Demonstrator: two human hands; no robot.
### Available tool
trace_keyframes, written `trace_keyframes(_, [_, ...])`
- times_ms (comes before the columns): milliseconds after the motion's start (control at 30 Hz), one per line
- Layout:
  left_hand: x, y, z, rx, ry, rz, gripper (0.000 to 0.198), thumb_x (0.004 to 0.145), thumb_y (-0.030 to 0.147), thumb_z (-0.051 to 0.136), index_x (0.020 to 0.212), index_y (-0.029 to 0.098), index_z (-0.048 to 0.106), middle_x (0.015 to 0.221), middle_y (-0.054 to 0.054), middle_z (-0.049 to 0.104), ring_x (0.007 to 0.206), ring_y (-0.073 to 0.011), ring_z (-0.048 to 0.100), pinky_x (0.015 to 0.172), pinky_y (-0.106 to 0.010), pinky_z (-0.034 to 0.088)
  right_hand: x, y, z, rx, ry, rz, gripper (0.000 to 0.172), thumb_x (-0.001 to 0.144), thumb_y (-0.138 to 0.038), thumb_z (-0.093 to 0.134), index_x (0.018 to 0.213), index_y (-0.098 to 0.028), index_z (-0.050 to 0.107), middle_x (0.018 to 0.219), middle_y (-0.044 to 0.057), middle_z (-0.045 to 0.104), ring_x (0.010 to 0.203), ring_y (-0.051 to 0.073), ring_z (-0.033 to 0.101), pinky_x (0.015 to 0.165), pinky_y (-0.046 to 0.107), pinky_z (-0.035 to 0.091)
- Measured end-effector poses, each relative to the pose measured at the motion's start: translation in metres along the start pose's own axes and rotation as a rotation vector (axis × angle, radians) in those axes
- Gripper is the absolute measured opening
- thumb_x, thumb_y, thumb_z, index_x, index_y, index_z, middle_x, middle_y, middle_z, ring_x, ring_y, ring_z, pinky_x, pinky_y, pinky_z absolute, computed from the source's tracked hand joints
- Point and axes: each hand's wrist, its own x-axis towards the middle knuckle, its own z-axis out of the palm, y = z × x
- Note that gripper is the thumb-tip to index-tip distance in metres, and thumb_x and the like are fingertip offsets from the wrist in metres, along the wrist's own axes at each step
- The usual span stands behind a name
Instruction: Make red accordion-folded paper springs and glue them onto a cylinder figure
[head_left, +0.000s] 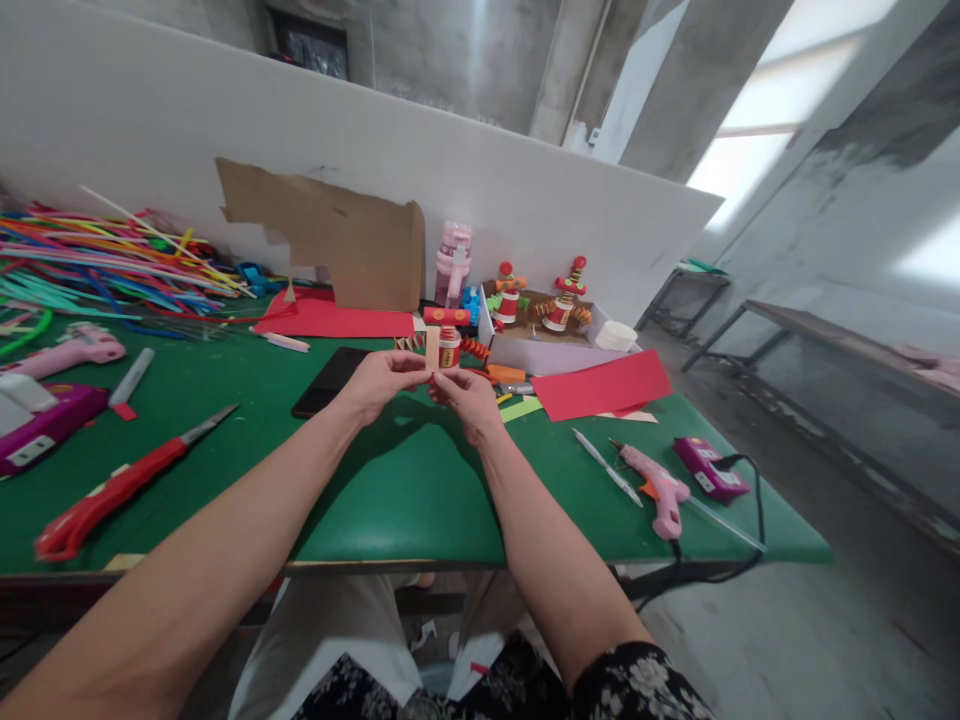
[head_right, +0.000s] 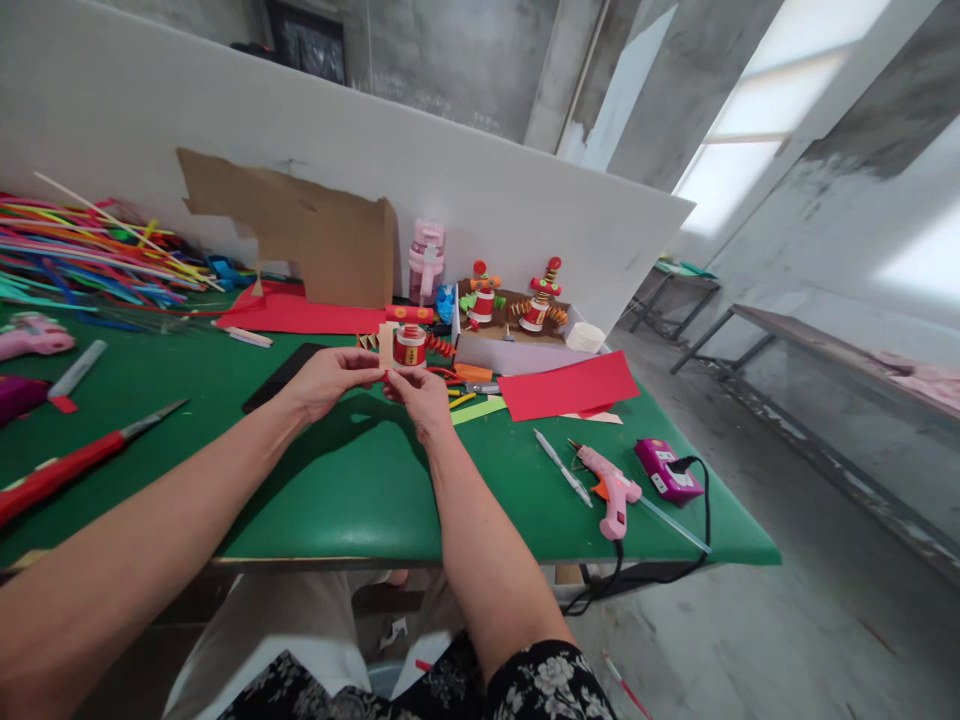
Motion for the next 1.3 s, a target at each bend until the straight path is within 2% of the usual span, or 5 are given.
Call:
trace_keyframes(433, [0.001,0.002,-0.001,0.118,-0.024,0.125,0.037,0.052,0.047,0.083,0.073,0.017,0.074,0.07,-0.004,0.071,0.065,-0.0167,0.06,0.068,-0.031,0.047,0.0,-0.002,0.0,0.01,0.027,0.056,0.029,0.06,-0.038,0.085,0.073,-0.017,0.07,0.061,-0.001,0.066,0.059,0.012,0.062,0.067,0.028,0.053])
trace_keyframes(733, [-0.007,0.017,-0.01,0.52,-0.163,0.436,0.024,0.074,0.042,0.064,0.081,0.025,0.078,0.086,-0.005,0.077,0.081,-0.0228,0.068,0.08,-0.031,0.048,-0.001,-0.006,-0.002,0.074,0.035,0.15,0.019,0.062,-0.029,0.081,0.07,-0.017,0.068,0.059,-0.001,0.064,0.055,0.01,0.059,0.062,0.026,0.052])
trace_keyframes(933, [-0.008,0.019,-0.011,0.555,-0.177,0.427,0.021,0.074,0.044,0.066,0.08,0.027,0.077,0.089,-0.005,0.077,0.086,-0.0238,0.067,0.085,-0.033,0.048,-0.003,-0.012,-0.002,0.108,0.017,0.182,0.018,0.063,-0.03,0.078,0.067,-0.017,0.067,0.06,-0.001,0.063,0.057,0.011,0.059,0.061,0.025,0.051])
trace_keyframes(1067, [-0.009,0.018,-0.011,0.5,-0.181,0.47,0.025,0.076,0.046,0.065,0.083,0.027,0.078,0.09,-0.007,0.076,0.086,-0.0238,0.068,0.085,-0.033,0.048,-0.005,-0.016,-0.005,0.084,-0.031,0.167,0.024,0.056,-0.03,0.082,0.071,-0.016,0.069,0.063,-0.001,0.065,0.058,0.01,0.059,0.06,0.023,0.049])
trace_keyframes(1300, [-0.003,0.017,-0.013,0.378,-0.147,0.255,0.04,0.076,0.052,0.066,0.098,0.021,0.077,0.101,-0.008,0.076,0.094,-0.025,0.067,0.09,-0.036,0.049,-0.005,-0.016,-0.003,-0.111,0.074,0.0,0.021,0.057,-0.03,0.08,0.069,-0.017,0.068,0.062,-0.003,0.065,0.058,0.011,0.058,0.064,0.026,0.049])
